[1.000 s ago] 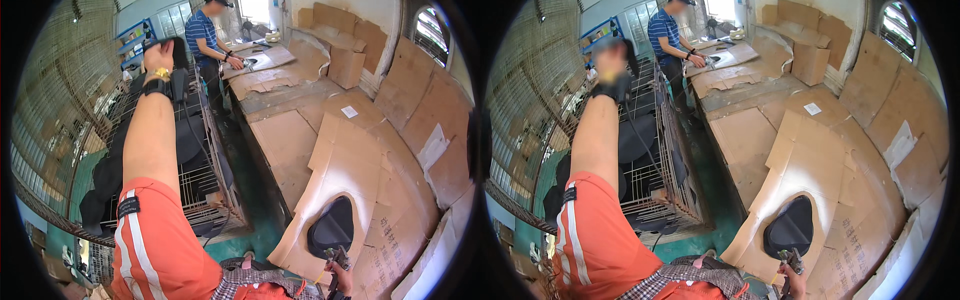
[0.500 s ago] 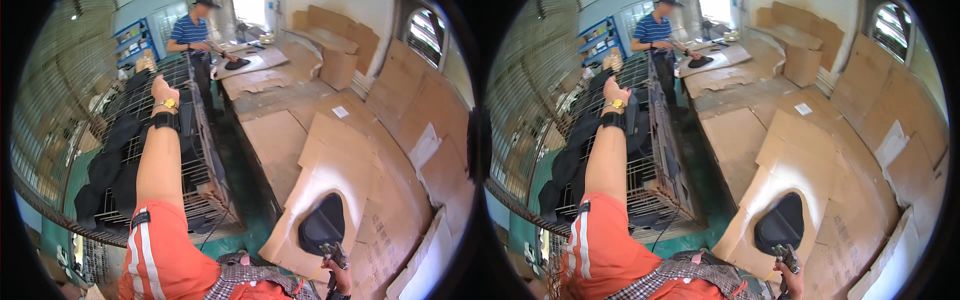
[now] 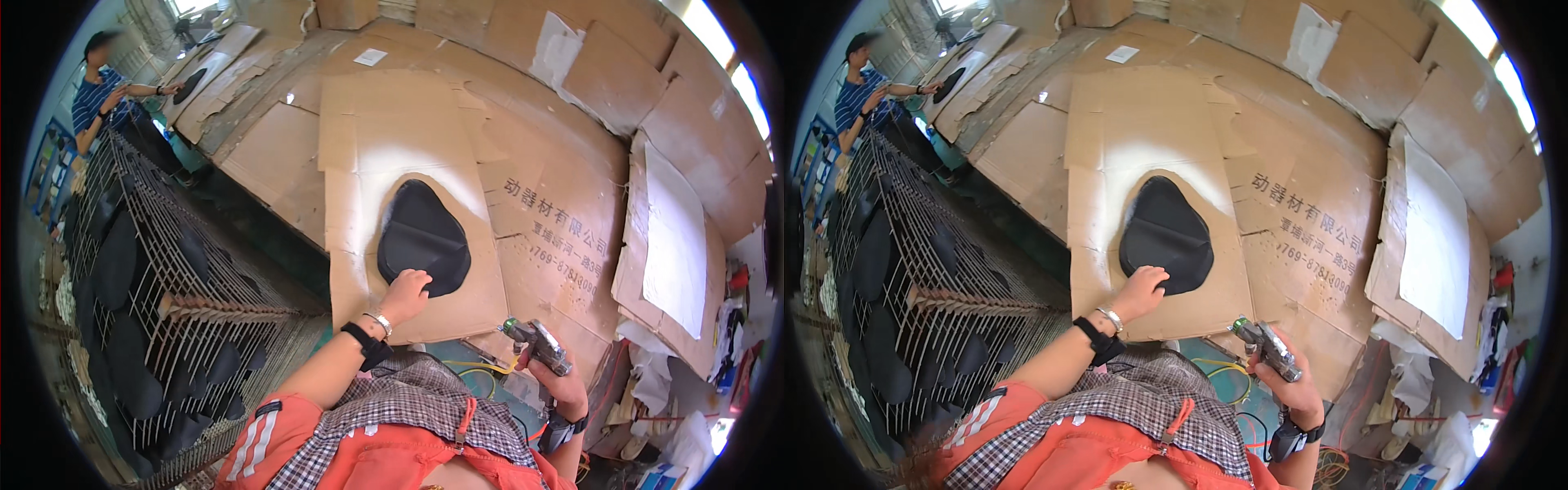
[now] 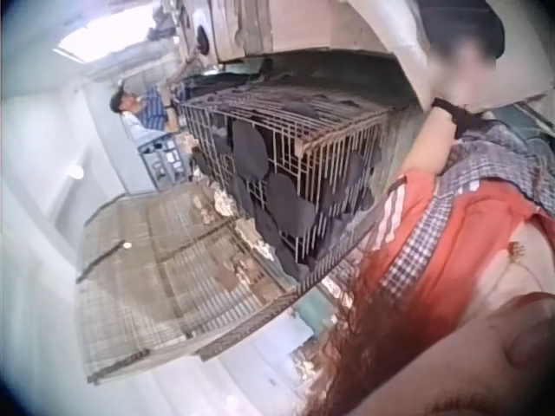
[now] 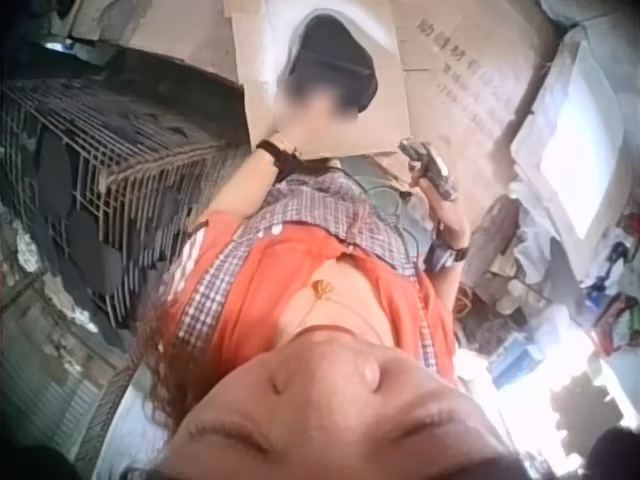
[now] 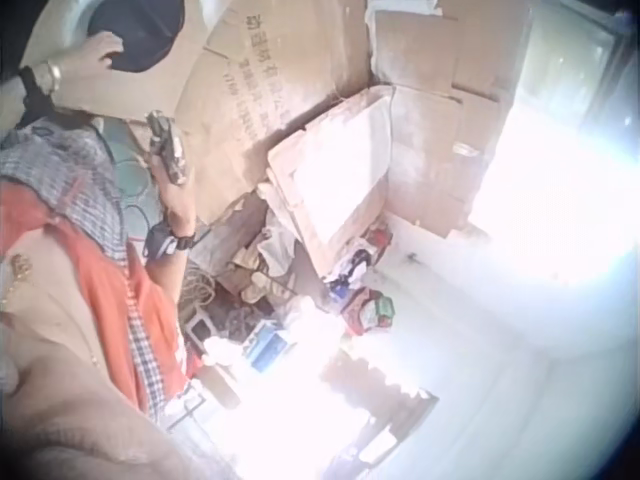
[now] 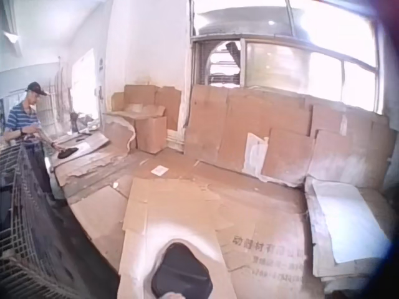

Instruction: The person repeatedly picks up black shoe insoles from a wire rack, sprays them with a handheld spray gun, and places them on a cardboard sheet. The person flips the insoles to spray both sides and continues the process for multiple units.

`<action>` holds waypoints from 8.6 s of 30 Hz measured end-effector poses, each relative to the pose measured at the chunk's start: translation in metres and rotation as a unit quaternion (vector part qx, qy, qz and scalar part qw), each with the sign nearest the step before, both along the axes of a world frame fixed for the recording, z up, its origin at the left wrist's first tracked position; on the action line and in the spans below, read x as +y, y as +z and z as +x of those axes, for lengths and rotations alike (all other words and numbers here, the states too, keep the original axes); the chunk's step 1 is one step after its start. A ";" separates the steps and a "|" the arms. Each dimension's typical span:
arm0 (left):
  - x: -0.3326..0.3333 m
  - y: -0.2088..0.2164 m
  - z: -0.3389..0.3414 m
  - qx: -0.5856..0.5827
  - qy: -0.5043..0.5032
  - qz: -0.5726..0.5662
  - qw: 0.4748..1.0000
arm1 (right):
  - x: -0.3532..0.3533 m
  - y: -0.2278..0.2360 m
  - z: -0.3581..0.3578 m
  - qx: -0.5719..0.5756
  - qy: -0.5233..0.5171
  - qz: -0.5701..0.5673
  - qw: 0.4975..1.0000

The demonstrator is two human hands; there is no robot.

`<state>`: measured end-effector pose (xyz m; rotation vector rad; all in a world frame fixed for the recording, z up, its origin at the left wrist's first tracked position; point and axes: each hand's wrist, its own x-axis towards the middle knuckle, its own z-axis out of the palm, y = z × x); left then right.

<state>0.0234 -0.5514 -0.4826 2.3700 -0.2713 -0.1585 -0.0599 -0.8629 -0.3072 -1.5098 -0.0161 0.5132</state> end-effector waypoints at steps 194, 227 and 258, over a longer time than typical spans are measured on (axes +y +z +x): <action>0.647 0.518 -0.172 -0.581 0.298 -0.650 0.389 | 0.279 -0.150 0.074 0.214 0.281 0.083 0.932; 0.131 0.239 -0.019 -0.150 0.209 -0.582 0.771 | 0.062 0.048 -0.053 0.058 -0.018 0.046 0.997; 0.120 -0.040 -0.053 0.073 0.218 -0.171 0.958 | 0.072 0.062 -0.166 -0.035 -0.196 -0.039 0.979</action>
